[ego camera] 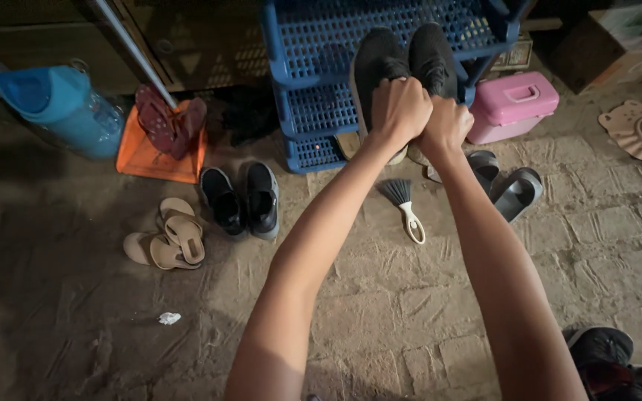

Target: The person sits on the floor and uses a brush to clean several pairs of shoes, including white sneakers, purple sandals, and black sneakers. They brush the soles and uppers of each pair and place them on a blue plastic shoe rack.

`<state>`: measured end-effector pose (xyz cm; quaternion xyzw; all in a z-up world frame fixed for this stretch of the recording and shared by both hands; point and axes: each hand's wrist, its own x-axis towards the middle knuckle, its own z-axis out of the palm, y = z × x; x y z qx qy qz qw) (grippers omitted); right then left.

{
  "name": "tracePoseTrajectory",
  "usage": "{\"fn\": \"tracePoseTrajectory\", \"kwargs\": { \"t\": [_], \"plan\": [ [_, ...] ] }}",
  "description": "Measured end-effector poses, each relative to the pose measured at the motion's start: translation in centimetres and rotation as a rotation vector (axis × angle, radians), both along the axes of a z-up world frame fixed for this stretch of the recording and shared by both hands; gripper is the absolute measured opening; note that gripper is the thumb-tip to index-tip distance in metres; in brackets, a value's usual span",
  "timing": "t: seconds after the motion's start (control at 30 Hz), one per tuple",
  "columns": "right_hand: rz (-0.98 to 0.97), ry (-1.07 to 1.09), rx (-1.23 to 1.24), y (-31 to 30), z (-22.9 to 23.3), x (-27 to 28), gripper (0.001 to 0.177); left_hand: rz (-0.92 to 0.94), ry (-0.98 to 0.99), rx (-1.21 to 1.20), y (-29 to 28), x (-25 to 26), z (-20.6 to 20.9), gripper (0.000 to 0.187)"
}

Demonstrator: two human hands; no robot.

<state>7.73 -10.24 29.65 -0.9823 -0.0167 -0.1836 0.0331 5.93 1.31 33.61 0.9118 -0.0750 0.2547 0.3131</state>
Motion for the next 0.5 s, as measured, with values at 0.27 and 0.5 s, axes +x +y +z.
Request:
{"fn": "tracePoseTrajectory", "kwargs": {
  "t": [0.27,0.5],
  "plan": [
    [-0.004,-0.013,0.032,4.5,0.8,3.9,0.019,-0.025,-0.069,0.004,4.9,3.6,0.6,0.036],
    [0.013,-0.008,0.057,7.2,1.3,5.5,0.021,-0.03,-0.162,0.022,7.1,6.5,-0.1,0.031]
  ]
}}
